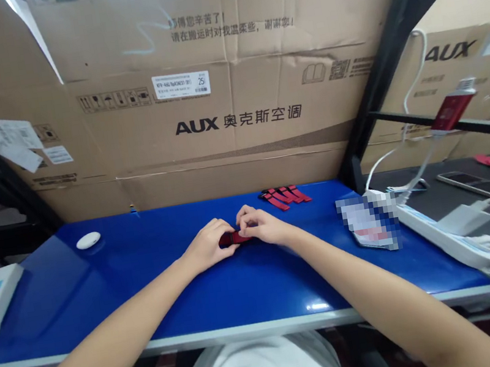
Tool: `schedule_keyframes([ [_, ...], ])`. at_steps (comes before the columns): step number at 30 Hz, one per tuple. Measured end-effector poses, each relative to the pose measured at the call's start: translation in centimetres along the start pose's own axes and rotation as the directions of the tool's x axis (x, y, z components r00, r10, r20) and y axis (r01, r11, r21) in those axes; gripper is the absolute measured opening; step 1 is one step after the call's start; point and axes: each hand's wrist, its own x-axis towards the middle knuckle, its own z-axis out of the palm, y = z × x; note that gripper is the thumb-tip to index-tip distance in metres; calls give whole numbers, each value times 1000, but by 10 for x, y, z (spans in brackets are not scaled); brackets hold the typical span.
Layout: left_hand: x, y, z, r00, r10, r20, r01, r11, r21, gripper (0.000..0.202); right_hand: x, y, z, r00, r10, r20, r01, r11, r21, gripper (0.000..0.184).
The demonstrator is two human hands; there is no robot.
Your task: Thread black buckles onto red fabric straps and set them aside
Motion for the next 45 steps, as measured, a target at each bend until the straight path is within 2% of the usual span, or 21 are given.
schedule_keyframes([
  [2,-2,-4,-3,999,-16,34,16,1000,11,22,-2,1,-5,1000,13,1,-13,989,149,22],
  [5,-3,-2,-4,992,-92,85,93,996,-5,28,-3,3,-6,999,47,24,-52,959,280,24],
  [7,-1,5,-1,987,-129,99,133,991,-35,36,-2,3,0,996,79,31,-85,930,358,26],
  [10,4,20,4,982,-135,129,143,989,-49,29,-1,-2,6,996,84,17,-81,875,478,27],
  [13,2,28,0,971,-141,194,156,986,-64,27,-1,-12,-1,997,79,-19,-54,823,565,27],
  [17,-12,21,-21,912,-194,362,250,962,-114,29,-4,-26,-27,973,141,-184,29,715,699,27],
  [19,-15,15,-28,880,-256,400,328,937,-123,30,-4,-29,-32,955,196,-224,39,665,745,28],
  [21,-13,13,-28,861,-347,372,430,887,-169,35,-3,-27,-26,949,264,-175,-41,650,759,30],
  [23,-7,16,-22,855,-408,321,494,827,-267,43,0,-21,-10,940,328,-88,-161,658,736,32],
  [26,3,25,-10,880,-385,280,469,799,-376,46,5,-10,16,934,357,-7,-260,692,673,33],
  [28,5,27,-7,884,-376,277,456,822,-341,41,8,-4,24,932,361,20,-298,734,610,29],
  [30,4,22,-11,843,-453,290,513,840,-179,38,9,1,20,927,371,-45,-317,845,431,21],
  [32,0,10,-18,761,-587,278,592,803,76,37,7,5,6,922,329,-207,-323,944,62,16],
  [33,-3,2,-22,721,-643,256,612,765,199,36,5,7,-3,925,250,-286,-309,933,-184,18],
  [34,-5,-7,-25,695,-680,233,615,731,297,36,3,9,-11,919,189,-346,-325,859,-395,24],
  [35,-7,-15,-28,677,-704,216,610,700,370,37,1,11,-19,910,188,-369,-375,752,-541,30],
  [37,-10,-31,-31,648,-739,185,604,647,465,42,-3,15,-31,876,275,-397,-482,533,-695,37],
  [39,-11,-41,-33,609,-780,141,619,580,529,47,-6,18,-35,837,365,-406,-534,388,-751,39],
  [41,-11,-46,-35,547,-833,83,661,492,566,50,-8,18,-34,834,395,-386,-524,346,-778,40],
  [45,-14,-45,-44,390,-921,19,758,332,561,63,-12,7,-18,896,347,-277,-415,434,-800,36],
])
